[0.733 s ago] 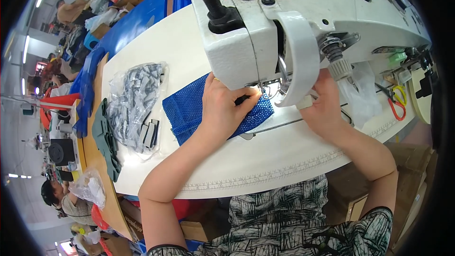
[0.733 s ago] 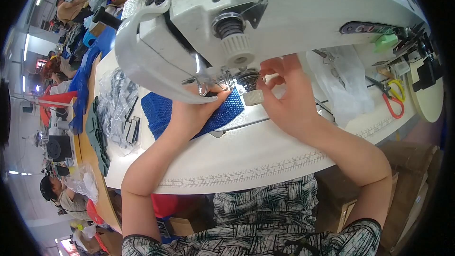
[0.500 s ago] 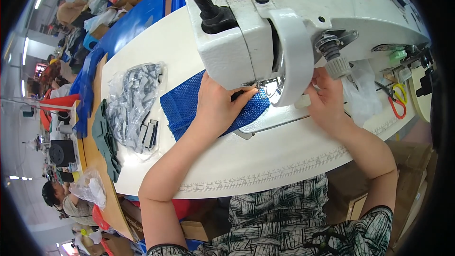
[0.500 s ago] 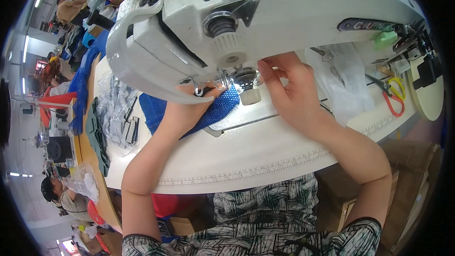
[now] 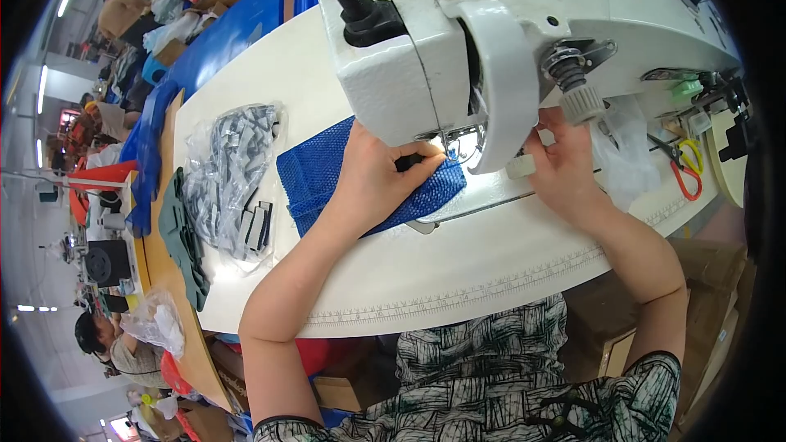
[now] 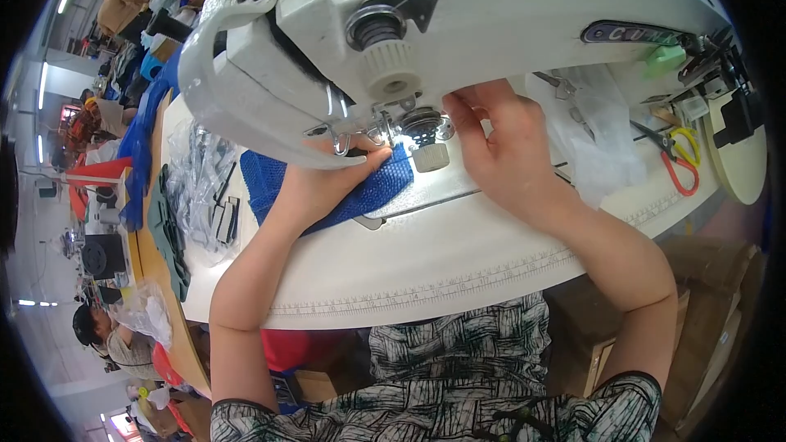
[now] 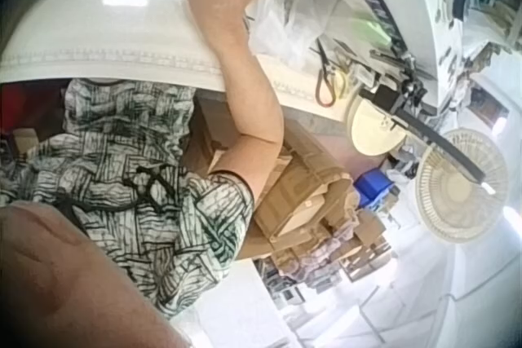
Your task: Sewing a blue mesh fabric component and attaching hardware using an industrial sewing machine.
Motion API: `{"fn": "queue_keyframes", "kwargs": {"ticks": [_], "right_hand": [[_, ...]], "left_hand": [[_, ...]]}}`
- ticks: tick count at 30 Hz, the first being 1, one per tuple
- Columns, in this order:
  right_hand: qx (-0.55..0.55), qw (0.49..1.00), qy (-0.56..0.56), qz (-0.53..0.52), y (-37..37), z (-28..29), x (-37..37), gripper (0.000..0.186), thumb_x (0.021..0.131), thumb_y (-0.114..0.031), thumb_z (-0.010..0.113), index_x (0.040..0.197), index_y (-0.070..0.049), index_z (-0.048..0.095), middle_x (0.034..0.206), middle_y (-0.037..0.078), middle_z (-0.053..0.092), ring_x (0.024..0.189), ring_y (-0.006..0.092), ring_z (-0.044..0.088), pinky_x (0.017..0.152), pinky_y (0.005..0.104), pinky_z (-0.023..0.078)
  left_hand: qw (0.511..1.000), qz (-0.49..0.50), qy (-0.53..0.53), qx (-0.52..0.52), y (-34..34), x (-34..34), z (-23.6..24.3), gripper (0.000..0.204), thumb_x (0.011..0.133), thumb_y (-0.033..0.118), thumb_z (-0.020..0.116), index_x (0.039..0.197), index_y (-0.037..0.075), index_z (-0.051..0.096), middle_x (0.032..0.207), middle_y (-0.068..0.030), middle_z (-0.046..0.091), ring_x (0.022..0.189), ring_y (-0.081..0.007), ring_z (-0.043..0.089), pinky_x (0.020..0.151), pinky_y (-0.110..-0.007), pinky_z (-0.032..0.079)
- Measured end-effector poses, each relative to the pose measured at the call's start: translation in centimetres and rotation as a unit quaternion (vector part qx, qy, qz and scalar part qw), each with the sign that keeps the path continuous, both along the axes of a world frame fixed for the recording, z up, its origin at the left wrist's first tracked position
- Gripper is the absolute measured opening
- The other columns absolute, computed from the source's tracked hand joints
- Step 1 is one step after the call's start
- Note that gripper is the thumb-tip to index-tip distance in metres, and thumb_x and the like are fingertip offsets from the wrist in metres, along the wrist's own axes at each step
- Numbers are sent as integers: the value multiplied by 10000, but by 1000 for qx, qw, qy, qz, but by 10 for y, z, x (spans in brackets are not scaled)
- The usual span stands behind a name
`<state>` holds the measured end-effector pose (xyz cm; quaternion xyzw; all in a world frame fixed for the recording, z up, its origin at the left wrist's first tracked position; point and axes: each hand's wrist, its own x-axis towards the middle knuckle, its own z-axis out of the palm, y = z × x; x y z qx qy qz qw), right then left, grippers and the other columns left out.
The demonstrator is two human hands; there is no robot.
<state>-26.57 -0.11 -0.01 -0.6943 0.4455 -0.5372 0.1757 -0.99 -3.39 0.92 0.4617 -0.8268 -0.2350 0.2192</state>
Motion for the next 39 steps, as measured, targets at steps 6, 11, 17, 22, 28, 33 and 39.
{"fn": "queue_keyframes", "kwargs": {"ticks": [6,11,17,22,28,33,39], "right_hand": [[20,1000,-19,8,1,-3,2,195,976,39,655,1167,23,616,945,178,770,782,310,778,705,383,612],[-15,999,-29,21,0,-12,0,255,945,41,656,1194,18,606,1012,147,769,837,263,775,740,354,606],[45,996,-74,20,1,-14,2,325,912,31,661,1230,1,598,1009,119,762,883,208,758,752,325,579],[48,997,-45,47,0,-16,-2,286,924,17,661,1198,2,580,990,118,756,838,215,754,690,327,564],[20,999,12,28,1,-11,-3,273,936,17,666,1190,10,567,962,129,748,816,232,753,672,325,563],[35,999,-21,28,1,-9,1,250,963,5,662,1192,12,563,944,132,741,790,223,734,667,315,553],[41,998,-45,29,3,-7,0,212,990,-6,643,1182,13,555,928,111,730,755,170,694,661,305,542]], "left_hand": [[996,-49,62,-34,2,5,-7,174,897,196,860,974,44,825,977,-109,786,897,-220,738,823,-346,566],[996,-55,50,-39,0,4,-6,167,901,184,856,968,34,823,964,-110,792,887,-239,749,815,-342,571],[996,-8,74,-45,0,2,-18,112,828,157,862,899,71,848,1034,-96,767,1101,-329,636,1055,-469,458],[997,-7,63,-44,1,0,-15,160,881,188,850,926,37,823,943,-100,769,928,-263,670,893,-407,498],[998,10,31,-50,3,-2,-14,209,917,206,848,953,7,794,845,-102,768,750,-197,699,708,-340,540],[996,15,39,-76,-1,-1,-14,203,893,174,859,959,-4,790,847,-106,773,760,-200,710,717,-337,550],[990,73,78,-94,-9,4,2,86,786,114,855,827,49,815,909,-88,749,913,-284,682,941,-442,523]]}}
